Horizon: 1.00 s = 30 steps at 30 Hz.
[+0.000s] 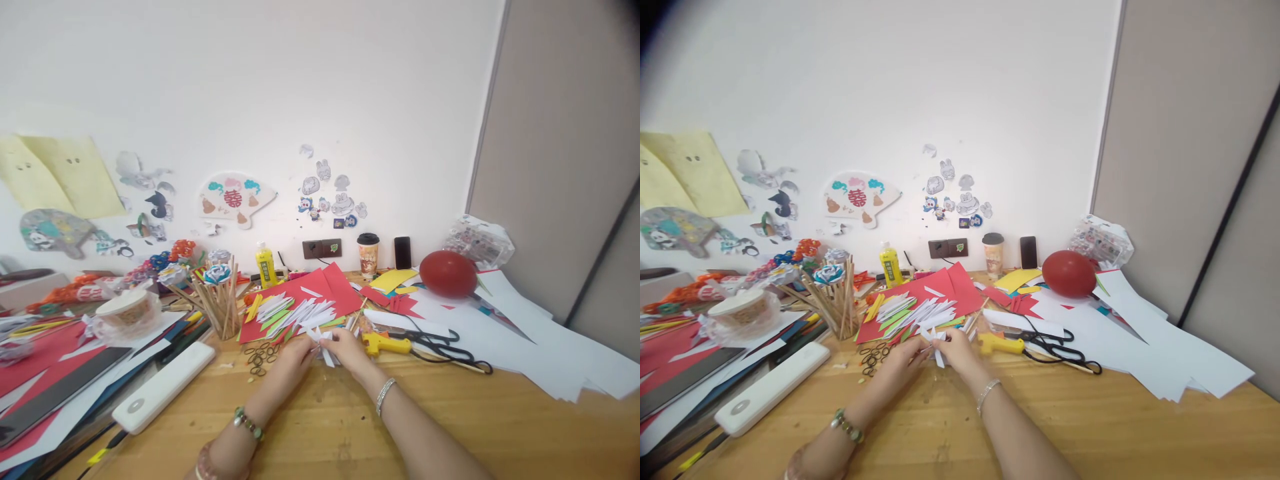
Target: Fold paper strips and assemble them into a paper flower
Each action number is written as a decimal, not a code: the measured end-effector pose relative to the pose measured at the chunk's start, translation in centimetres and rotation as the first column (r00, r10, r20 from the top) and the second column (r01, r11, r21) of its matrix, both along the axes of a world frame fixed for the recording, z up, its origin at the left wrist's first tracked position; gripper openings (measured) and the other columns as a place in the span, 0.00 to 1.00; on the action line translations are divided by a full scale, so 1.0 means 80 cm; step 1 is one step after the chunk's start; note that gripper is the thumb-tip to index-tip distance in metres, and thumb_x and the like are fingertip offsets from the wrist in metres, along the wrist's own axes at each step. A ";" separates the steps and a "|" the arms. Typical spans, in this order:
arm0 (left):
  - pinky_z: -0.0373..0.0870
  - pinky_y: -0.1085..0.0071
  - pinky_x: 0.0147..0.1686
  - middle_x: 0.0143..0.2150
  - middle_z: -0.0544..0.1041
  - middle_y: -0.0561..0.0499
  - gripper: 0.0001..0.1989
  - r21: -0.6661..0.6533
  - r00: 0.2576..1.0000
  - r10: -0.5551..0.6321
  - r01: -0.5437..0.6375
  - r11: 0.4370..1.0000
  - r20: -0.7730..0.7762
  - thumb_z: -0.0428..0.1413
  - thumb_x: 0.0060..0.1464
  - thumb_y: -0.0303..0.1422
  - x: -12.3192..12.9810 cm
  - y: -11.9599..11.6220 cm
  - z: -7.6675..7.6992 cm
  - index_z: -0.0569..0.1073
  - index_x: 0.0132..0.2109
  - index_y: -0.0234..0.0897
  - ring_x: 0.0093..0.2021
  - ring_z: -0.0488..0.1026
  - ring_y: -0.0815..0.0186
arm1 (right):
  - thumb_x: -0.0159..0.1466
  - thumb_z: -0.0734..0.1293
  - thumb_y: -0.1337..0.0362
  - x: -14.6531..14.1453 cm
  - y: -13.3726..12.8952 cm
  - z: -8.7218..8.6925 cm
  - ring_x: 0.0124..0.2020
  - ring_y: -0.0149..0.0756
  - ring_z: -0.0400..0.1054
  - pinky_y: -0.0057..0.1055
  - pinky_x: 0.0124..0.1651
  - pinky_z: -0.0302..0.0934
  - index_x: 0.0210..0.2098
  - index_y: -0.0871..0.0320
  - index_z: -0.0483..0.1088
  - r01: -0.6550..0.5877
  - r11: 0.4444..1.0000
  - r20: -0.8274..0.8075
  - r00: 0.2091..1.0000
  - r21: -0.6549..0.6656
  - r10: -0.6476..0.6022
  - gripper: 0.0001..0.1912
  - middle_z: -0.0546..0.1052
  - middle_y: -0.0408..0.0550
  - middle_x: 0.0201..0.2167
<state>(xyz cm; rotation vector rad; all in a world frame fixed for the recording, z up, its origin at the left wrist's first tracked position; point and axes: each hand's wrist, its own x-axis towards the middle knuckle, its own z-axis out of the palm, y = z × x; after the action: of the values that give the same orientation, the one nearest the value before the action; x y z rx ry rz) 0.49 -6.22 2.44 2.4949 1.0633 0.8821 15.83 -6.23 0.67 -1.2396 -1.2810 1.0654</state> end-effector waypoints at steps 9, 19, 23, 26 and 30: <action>0.66 0.71 0.35 0.31 0.75 0.50 0.10 -0.064 0.996 0.018 -0.012 0.998 0.087 0.48 0.56 0.35 -0.001 -0.001 0.001 0.70 0.33 0.37 0.32 0.70 0.66 | 0.51 0.67 0.58 0.012 0.004 -0.001 0.31 0.36 0.69 0.30 0.35 0.60 0.29 0.62 0.73 -0.108 0.991 -0.126 0.985 0.081 0.117 0.13 0.76 0.47 0.28; 0.67 0.70 0.37 0.32 0.76 0.49 0.09 -0.062 0.995 0.037 -0.032 0.998 0.090 0.48 0.56 0.34 -0.004 0.002 0.000 0.71 0.34 0.37 0.33 0.70 0.65 | 0.50 0.68 0.54 0.017 0.001 0.009 0.32 0.37 0.69 0.32 0.39 0.60 0.28 0.62 0.74 -0.062 0.996 -0.147 0.987 0.064 0.071 0.16 0.77 0.48 0.27; 0.67 0.69 0.37 0.32 0.76 0.49 0.09 -0.077 0.997 0.041 -0.036 0.996 0.071 0.48 0.55 0.34 -0.005 0.003 0.000 0.71 0.33 0.37 0.33 0.71 0.64 | 0.49 0.68 0.54 0.018 -0.001 0.012 0.30 0.37 0.68 0.32 0.37 0.59 0.26 0.61 0.74 -0.051 0.998 -0.153 0.987 0.042 0.057 0.15 0.76 0.47 0.25; 0.67 0.69 0.37 0.33 0.76 0.48 0.09 -0.085 0.998 0.040 -0.035 0.996 0.057 0.48 0.55 0.33 -0.005 0.002 0.003 0.71 0.35 0.38 0.34 0.71 0.63 | 0.51 0.66 0.56 0.017 0.001 0.010 0.29 0.35 0.67 0.30 0.36 0.58 0.26 0.61 0.73 -0.044 0.997 -0.098 0.994 0.070 0.051 0.13 0.75 0.45 0.24; 0.66 0.70 0.35 0.34 0.77 0.48 0.08 -0.081 0.998 0.063 -0.062 0.995 0.001 0.48 0.54 0.32 -0.005 0.001 0.005 0.72 0.35 0.38 0.34 0.72 0.63 | 0.51 0.65 0.62 0.011 0.002 0.008 0.25 0.32 0.63 0.27 0.31 0.56 0.19 0.60 0.68 0.017 0.994 0.032 0.999 0.111 -0.020 0.08 0.70 0.41 0.18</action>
<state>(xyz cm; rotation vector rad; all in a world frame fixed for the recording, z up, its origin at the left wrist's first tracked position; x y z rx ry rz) 0.09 -6.14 2.84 2.4056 1.1583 0.8429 16.71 -6.08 1.29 -1.1869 -1.3331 0.9515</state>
